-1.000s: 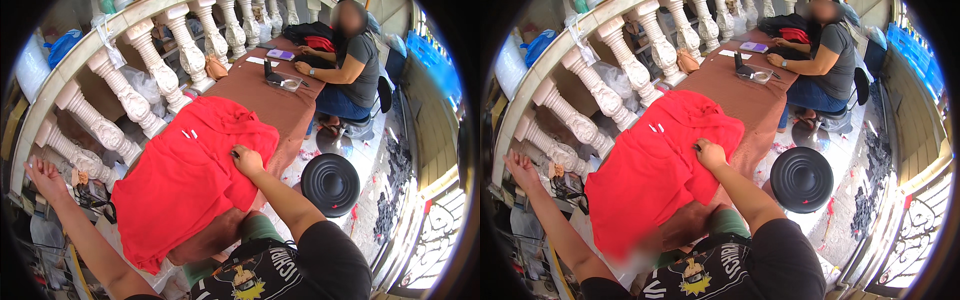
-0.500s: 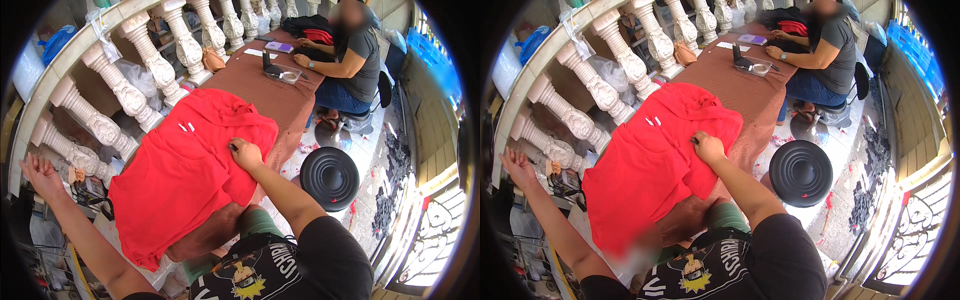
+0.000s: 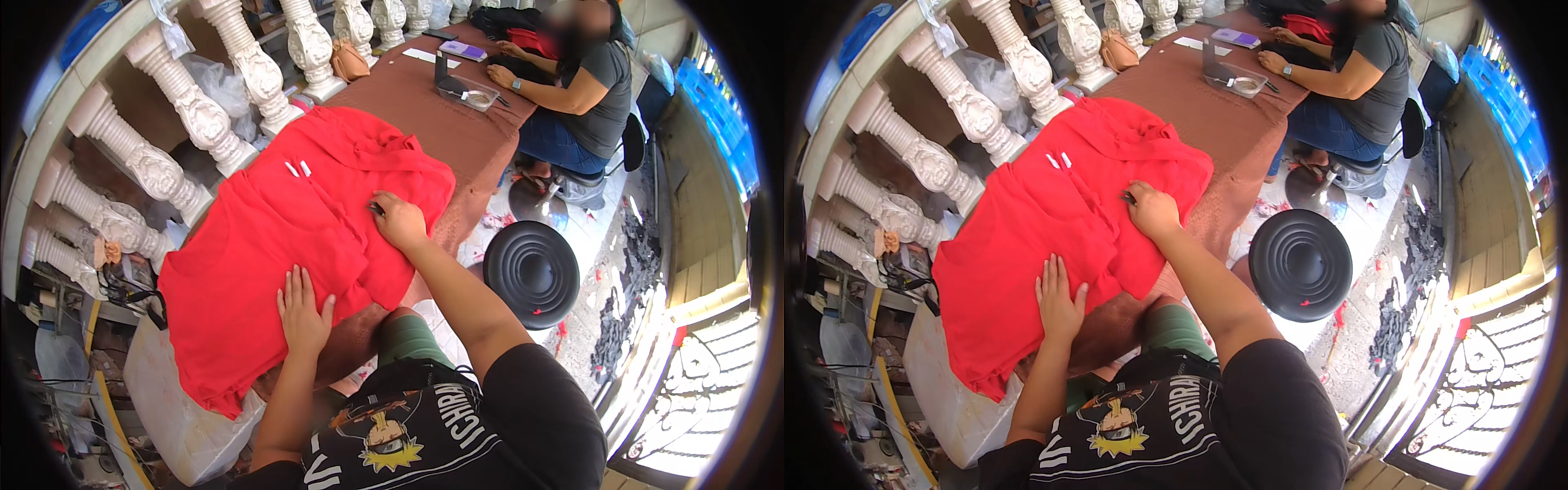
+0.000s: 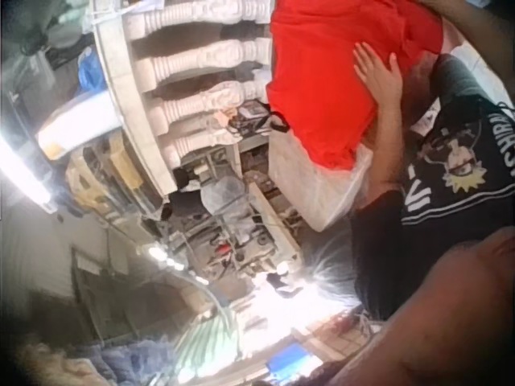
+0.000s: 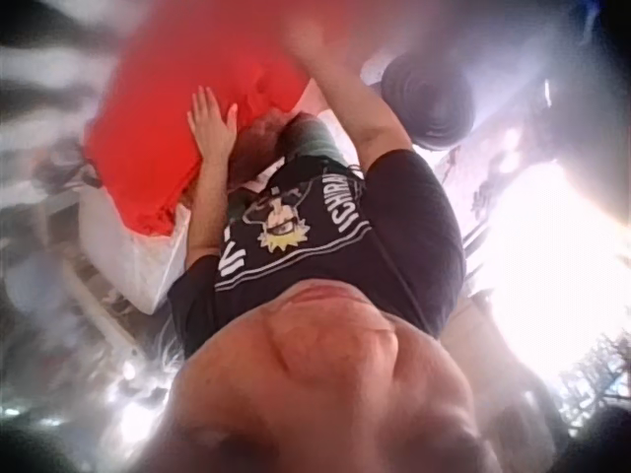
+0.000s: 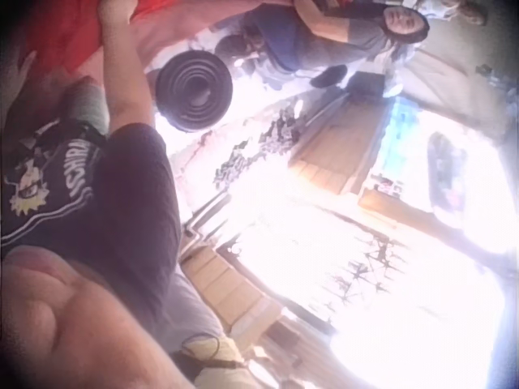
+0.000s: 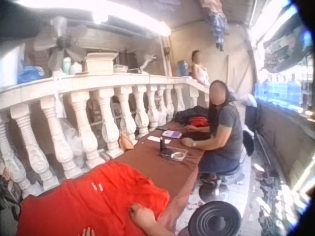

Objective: The person ties a large plastic bag containing garments, then picks up red garments from a table, turns them over, and stacks them together while seated at a workbench.

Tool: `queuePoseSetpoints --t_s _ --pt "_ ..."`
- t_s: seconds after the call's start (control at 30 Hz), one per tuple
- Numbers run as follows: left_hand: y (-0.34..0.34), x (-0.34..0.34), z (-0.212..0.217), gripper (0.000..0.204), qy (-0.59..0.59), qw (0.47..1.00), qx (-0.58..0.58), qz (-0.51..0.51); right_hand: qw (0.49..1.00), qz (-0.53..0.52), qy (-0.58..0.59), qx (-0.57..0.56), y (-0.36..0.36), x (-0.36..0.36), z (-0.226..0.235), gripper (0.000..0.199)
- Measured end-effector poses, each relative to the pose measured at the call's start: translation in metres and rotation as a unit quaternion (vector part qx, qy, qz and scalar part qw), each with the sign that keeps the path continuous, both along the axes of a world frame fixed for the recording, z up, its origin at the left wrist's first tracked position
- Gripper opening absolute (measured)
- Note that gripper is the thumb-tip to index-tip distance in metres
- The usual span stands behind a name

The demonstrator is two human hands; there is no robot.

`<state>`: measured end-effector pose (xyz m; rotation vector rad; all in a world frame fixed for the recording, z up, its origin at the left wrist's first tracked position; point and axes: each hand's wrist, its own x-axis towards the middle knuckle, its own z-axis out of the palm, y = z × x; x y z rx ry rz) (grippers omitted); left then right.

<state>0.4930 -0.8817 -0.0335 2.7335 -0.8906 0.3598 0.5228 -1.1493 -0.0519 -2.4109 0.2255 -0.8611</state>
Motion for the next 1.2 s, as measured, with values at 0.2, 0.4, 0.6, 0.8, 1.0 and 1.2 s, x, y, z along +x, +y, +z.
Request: queuePoseSetpoints --t_s 0.2,0.4,0.6,0.8,1.0,1.2 --pt "0.003 -0.004 0.001 0.063 -0.004 1.000 -0.025 -0.017 0.999 0.014 0.030 0.020 0.005 -0.032 0.005 0.025" --pt "0.001 -0.002 -0.003 0.062 -0.015 0.999 -0.026 -0.018 0.992 0.081 0.046 0.089 0.000 -0.070 0.008 0.023" --pt "0.004 -0.001 -0.004 0.062 -0.039 0.998 -0.053 -0.023 0.505 0.801 0.187 0.262 0.042 -0.155 0.176 0.031" --pt "0.010 -0.002 -0.003 0.061 -0.038 0.996 -0.077 -0.016 0.387 0.892 0.227 0.063 0.076 -0.190 0.225 0.021" --pt "0.016 -0.001 -0.007 0.063 -0.027 0.996 -0.080 -0.003 0.406 0.907 0.111 0.002 0.056 -0.188 0.242 0.023" --pt "0.024 -0.006 0.022 0.067 0.220 0.927 -0.263 -0.152 0.870 0.428 0.244 0.024 0.102 -0.139 0.199 0.026"
